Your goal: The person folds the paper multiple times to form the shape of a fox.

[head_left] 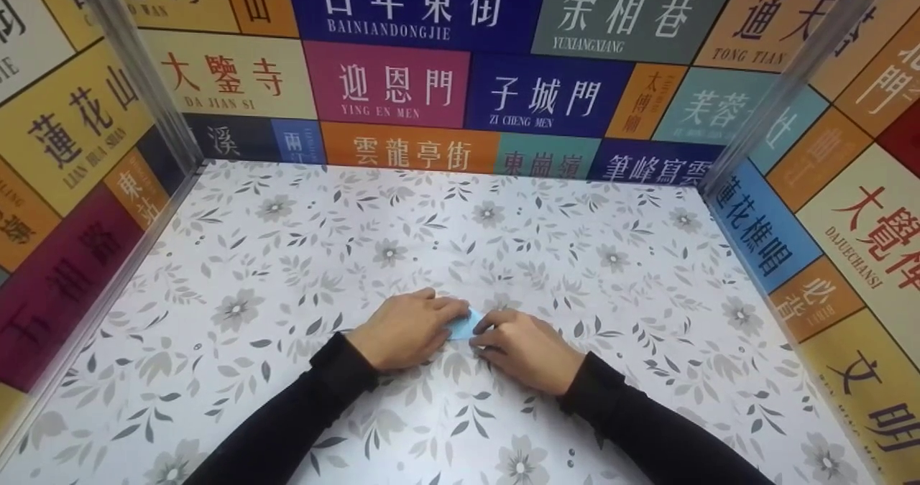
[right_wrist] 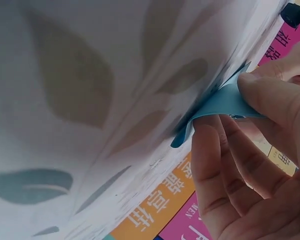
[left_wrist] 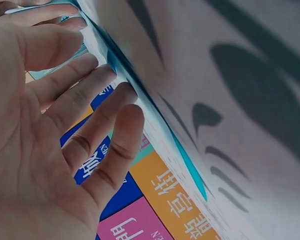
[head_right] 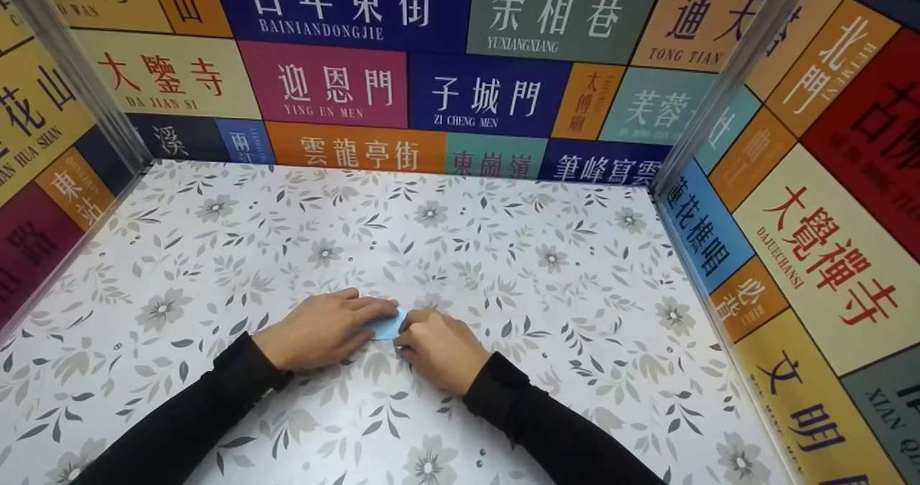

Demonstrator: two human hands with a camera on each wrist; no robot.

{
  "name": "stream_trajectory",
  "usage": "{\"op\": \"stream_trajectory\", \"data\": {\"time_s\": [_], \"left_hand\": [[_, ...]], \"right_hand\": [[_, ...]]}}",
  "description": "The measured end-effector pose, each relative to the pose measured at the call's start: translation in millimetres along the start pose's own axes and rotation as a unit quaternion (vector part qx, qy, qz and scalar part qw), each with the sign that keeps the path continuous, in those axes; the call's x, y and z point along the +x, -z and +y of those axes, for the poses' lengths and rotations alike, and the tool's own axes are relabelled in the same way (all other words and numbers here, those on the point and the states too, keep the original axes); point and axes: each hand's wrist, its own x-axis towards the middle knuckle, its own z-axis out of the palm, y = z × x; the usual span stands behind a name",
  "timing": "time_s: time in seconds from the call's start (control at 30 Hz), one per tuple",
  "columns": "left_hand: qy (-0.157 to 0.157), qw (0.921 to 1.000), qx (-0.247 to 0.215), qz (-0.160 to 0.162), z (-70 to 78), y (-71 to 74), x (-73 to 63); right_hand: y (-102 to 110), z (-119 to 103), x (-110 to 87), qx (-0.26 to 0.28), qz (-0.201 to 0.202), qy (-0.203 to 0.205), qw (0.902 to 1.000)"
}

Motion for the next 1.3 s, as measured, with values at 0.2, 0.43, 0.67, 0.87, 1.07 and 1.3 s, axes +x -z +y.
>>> {"op": "stream_trajectory", "data": {"time_s": [0.2,0.43,0.67,0.87,1.07,1.3], "left_hand": [[-0.018,0.9994,0.029,-0.007,-0.2,1.4,-1.3],[-0.027,0.9990,0.036,0.007,1.6,1.4,-2.2],[-0.024,0.9984,0.050,0.000,3.6,1.0,-0.6],[-0.023,0.9983,0.053,0.000,3.6,2.6,0.6],[-0.013,0.9991,0.038,-0.009,5.1,5.0,1.4],[-0.006,0.9993,0.032,-0.021,6.2,3.0,1.5]], "right_hand": [[1.0,-3.0,3.2,-0.015,-0.006,-0.004,0.9999],[1.4,-5.3,6.0,-0.029,-0.015,-0.004,0.9995],[5.2,-1.6,6.0,-0.024,-0.018,0.017,0.9994],[27.7,9.4,9.6,0.030,0.005,-0.030,0.9991],[39.8,31.7,15.6,0.053,0.012,-0.084,0.9950],[31.5,42.7,23.2,0.086,-0.052,-0.108,0.9891]]}}
